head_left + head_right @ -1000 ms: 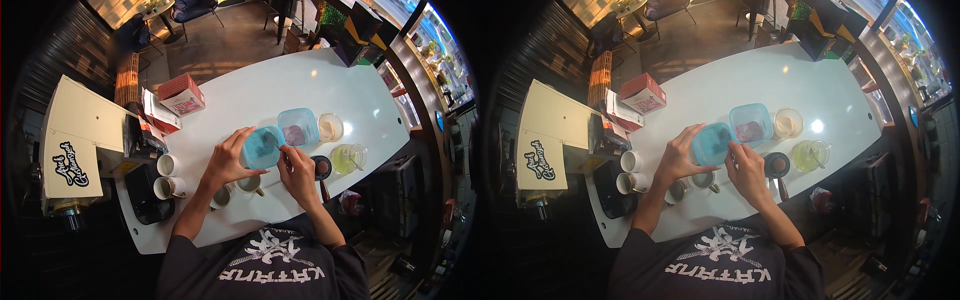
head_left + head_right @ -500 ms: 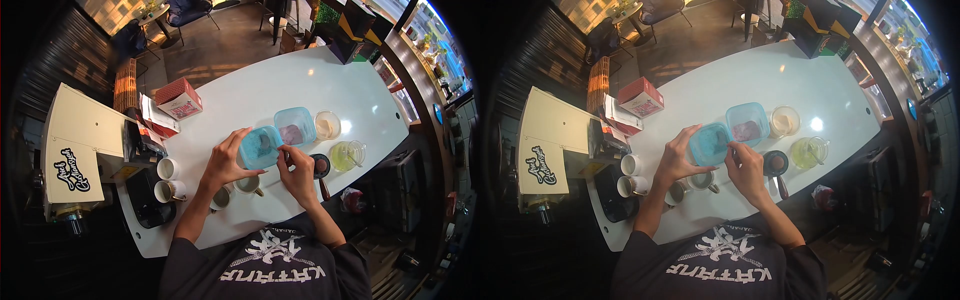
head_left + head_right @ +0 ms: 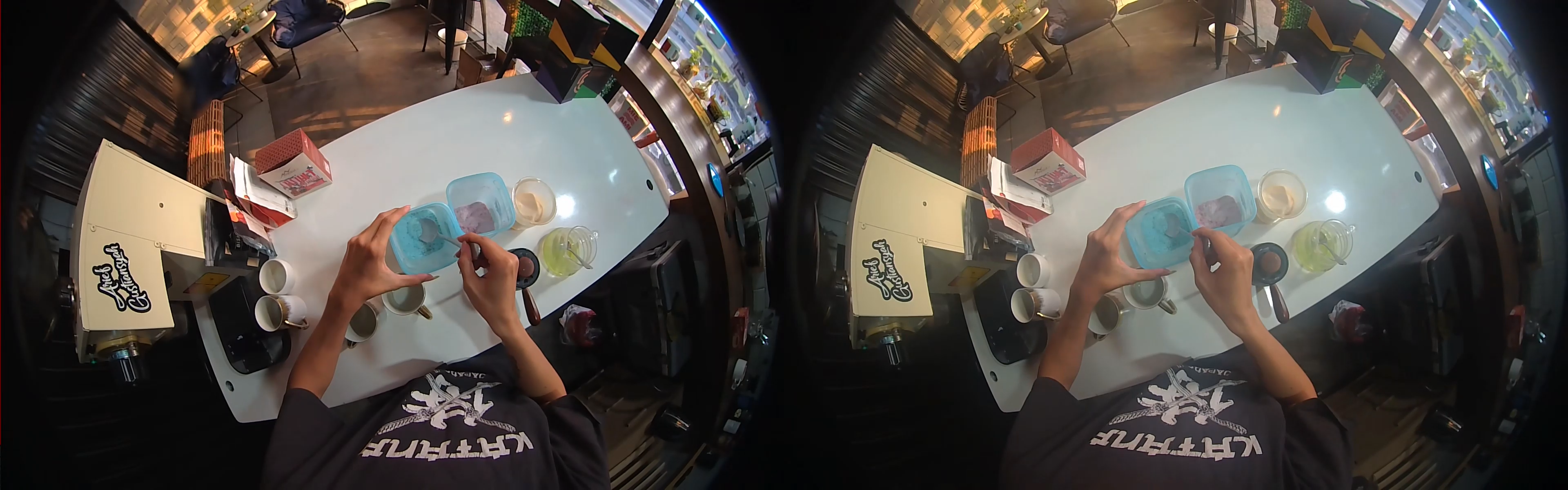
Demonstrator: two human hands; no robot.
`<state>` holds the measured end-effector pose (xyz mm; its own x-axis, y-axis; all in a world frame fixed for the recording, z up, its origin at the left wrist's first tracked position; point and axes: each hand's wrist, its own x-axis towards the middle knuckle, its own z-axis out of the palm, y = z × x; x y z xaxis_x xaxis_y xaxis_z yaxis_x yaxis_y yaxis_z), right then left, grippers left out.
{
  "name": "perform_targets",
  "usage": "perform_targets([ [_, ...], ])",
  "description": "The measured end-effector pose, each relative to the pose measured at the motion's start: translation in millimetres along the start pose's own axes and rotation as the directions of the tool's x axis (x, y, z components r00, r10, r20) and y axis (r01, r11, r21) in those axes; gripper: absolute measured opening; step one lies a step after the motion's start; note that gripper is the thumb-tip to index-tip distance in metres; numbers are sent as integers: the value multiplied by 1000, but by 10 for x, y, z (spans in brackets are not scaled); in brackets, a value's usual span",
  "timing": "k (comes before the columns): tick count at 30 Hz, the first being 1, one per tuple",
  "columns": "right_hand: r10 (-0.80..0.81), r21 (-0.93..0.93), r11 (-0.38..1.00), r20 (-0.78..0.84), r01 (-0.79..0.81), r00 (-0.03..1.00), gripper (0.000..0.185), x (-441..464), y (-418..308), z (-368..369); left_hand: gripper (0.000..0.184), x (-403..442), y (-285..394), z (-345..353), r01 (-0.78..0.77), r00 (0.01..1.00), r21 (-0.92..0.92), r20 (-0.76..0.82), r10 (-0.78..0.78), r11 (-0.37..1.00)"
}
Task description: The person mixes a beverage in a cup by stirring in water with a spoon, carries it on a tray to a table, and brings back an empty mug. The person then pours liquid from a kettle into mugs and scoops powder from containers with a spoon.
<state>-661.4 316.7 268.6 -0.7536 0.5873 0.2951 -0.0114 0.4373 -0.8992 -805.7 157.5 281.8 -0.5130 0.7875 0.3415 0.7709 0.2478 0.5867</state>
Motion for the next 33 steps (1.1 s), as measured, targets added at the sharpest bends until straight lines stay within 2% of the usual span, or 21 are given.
perform_targets([
  [8,52,23,998,-41,-52,998,15,-30,68,-48,101,19,-6,18,-26,1000,-18,-17,26,999],
  [10,114,153,981,19,-116,993,14,-32,53,-52,101,14,-15,23,-30,999,-30,-20,29,999],
  [15,218,227,949,33,-220,975,15,-59,47,-133,102,11,4,28,0,1000,-26,-21,-1,1000],
  [17,260,365,896,33,-253,965,15,-71,50,-148,102,15,20,30,5,1000,-30,-20,-6,1000],
  [24,222,502,843,6,-195,975,16,-88,2,-295,102,-3,6,37,4,1000,-38,-22,-5,999],
  [29,196,460,868,26,-186,980,17,-116,-27,-303,102,-15,15,46,10,1000,-29,-22,-11,1000],
  [32,185,375,906,65,-196,980,18,-155,-10,-232,103,-24,9,53,23,1000,-28,-16,-23,999],
  [33,113,269,955,70,-128,991,20,-167,-9,-218,103,-26,6,53,34,999,-29,-13,-34,999],
])
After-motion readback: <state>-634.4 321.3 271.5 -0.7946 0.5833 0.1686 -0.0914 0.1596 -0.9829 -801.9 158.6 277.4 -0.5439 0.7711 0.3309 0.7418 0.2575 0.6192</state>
